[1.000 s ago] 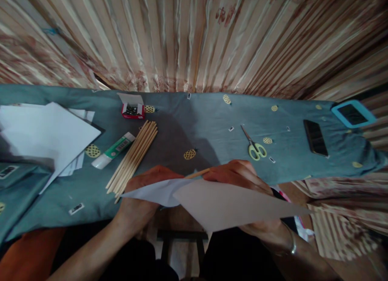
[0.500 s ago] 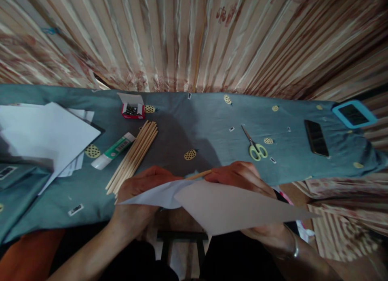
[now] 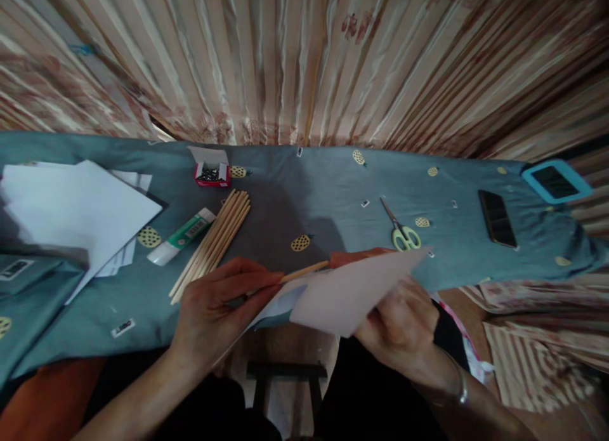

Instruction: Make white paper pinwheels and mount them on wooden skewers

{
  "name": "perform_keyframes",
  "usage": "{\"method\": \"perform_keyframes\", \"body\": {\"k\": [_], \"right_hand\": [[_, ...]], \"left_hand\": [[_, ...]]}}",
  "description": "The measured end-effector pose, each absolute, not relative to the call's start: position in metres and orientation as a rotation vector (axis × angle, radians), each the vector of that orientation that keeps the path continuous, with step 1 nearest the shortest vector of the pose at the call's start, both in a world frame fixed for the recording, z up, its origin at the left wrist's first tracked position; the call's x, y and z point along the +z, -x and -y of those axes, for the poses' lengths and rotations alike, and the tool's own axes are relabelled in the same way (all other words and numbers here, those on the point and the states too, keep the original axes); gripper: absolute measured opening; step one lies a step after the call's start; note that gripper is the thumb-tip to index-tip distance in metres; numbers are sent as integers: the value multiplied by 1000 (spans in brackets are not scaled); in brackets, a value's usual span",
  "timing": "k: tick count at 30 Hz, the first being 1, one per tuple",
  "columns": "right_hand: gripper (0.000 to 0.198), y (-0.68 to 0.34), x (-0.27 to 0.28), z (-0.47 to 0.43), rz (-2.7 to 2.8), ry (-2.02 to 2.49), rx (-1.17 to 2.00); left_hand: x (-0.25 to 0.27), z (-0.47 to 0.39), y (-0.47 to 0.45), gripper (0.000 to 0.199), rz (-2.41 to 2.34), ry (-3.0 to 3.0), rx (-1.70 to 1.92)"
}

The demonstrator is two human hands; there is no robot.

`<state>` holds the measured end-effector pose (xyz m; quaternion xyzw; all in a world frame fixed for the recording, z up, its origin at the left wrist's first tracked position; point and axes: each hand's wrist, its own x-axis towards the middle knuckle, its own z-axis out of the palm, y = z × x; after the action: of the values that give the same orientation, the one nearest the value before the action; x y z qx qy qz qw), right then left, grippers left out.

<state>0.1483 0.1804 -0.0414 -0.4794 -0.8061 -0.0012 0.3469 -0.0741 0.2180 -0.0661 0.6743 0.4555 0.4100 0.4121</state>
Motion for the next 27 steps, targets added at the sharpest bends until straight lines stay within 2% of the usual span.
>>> {"method": "perform_keyframes", "body": {"k": [4,14,22,27], "right_hand": [[28,-144,-40,-187,2007,1198,58],[13,-153,-42,-199,1931,1302,593],[14,-163,-39,-212,1758,1433,963],[18,-174,-42,-232,1680,1446,1268]], "left_hand": [[-66,-219,74,14,-1188,-1691,941],[-71,-220,72,19,-1176,-1631,919],[-84,-213,64,8,-1162,-1430,870],[-84,-203,51,13,-1084,-1154,832]]}}
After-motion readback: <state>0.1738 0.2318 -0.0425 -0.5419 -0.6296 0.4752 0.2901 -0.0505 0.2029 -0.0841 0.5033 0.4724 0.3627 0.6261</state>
